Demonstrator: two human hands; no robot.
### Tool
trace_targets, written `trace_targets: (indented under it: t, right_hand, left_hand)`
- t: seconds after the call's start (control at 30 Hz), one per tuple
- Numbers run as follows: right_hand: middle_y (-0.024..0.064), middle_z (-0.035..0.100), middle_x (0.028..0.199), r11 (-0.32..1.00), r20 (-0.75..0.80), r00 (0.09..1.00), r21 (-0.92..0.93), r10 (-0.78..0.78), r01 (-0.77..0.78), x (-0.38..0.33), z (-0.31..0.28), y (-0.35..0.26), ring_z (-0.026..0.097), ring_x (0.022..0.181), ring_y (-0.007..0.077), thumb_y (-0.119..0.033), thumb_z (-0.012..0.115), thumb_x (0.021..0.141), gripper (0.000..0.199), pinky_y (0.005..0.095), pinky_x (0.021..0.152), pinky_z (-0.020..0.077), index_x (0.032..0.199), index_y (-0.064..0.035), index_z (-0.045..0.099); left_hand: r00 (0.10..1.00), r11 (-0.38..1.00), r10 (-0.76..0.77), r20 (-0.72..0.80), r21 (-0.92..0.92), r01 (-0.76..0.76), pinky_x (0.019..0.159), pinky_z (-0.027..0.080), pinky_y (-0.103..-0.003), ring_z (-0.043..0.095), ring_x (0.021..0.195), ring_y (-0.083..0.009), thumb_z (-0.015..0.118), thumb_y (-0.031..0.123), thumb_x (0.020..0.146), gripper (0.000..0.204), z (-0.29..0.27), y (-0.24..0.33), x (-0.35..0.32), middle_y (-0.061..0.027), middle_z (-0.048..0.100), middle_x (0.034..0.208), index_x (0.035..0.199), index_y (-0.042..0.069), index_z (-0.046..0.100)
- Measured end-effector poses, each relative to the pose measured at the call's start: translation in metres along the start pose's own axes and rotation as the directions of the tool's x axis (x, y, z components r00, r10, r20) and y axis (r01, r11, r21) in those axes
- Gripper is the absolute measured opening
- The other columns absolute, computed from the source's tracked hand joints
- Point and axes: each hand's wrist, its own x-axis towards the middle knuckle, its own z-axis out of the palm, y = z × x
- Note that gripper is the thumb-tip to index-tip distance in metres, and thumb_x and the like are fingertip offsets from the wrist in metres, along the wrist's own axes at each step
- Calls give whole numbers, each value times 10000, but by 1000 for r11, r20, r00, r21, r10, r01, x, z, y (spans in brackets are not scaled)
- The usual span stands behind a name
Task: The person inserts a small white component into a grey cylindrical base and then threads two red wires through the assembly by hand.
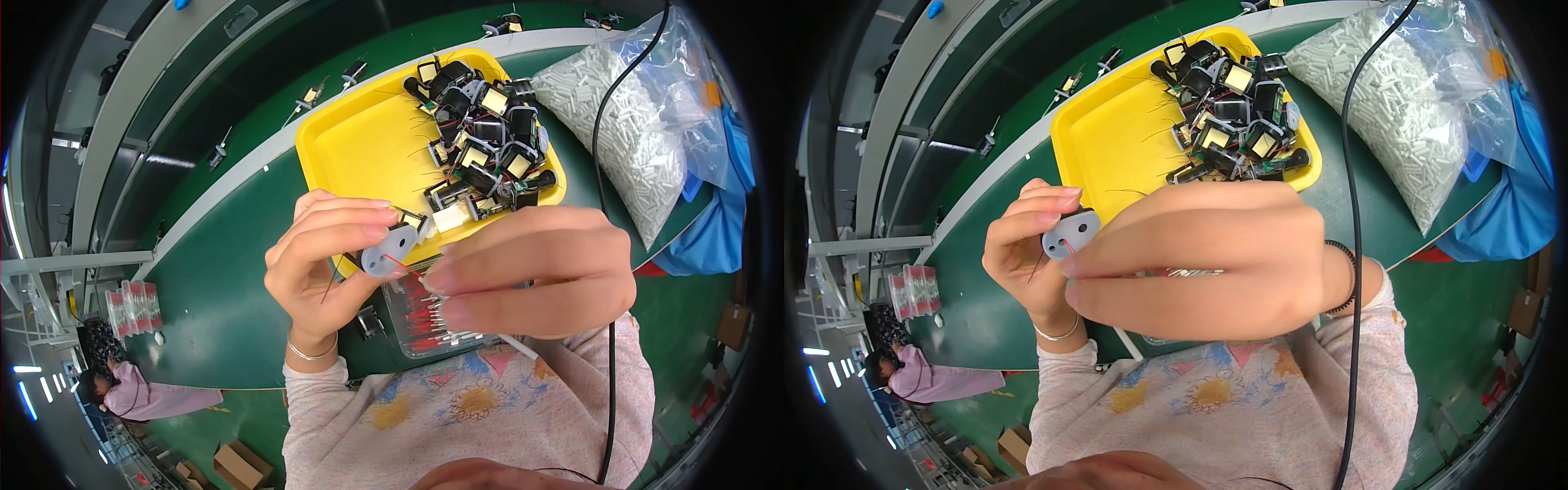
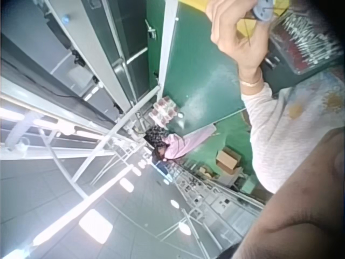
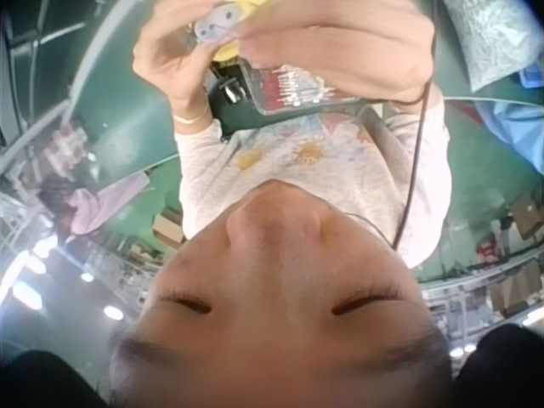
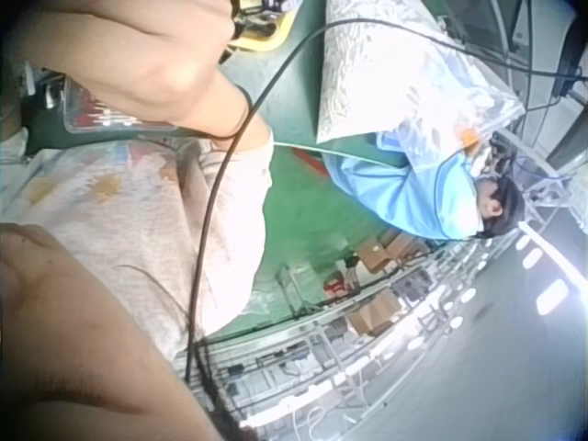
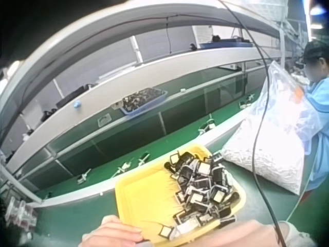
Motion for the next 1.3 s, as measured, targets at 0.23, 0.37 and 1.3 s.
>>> trace_targets:
  t: [0.23, 0.37, 1.3]
  right_hand:
    - [163, 669, 825, 1000, -4, 1000, 5, 8, -8, 8, 13, -4, 658, 690, 221, 3, 666, 647, 121, 262, 633, 554, 763, 6, 696]
    - [165, 668, 823, 998, -24, 1000, 59, 18, -17, 9, 18, -4, 657, 666, 225, 26, 663, 632, 122, 266, 618, 555, 748, 7, 699]
    - [78, 641, 780, 944, -122, 973, -243, 197, -222, 9, 51, -15, 622, 644, 208, 102, 641, 552, 257, 270, 556, 496, 785, -2, 675]
  left_hand:
    - [1000, 1000, 17, 13, 17, -18, 711, 430, -316, 659, 843, -244, 804, 80, 622, 331, -15, 4, -1, -119, 685, 867, 891, 31, 617]
    - [1000, 1000, 16, 12, 14, -16, 709, 427, -316, 659, 846, -241, 807, 79, 614, 339, -20, 8, -1, -115, 686, 867, 892, 35, 619]
    - [969, 947, -247, 1, -213, 242, 825, 486, -316, 633, 895, -254, 722, 44, 734, 259, -27, 33, -15, -219, 630, 1005, 872, -13, 510]
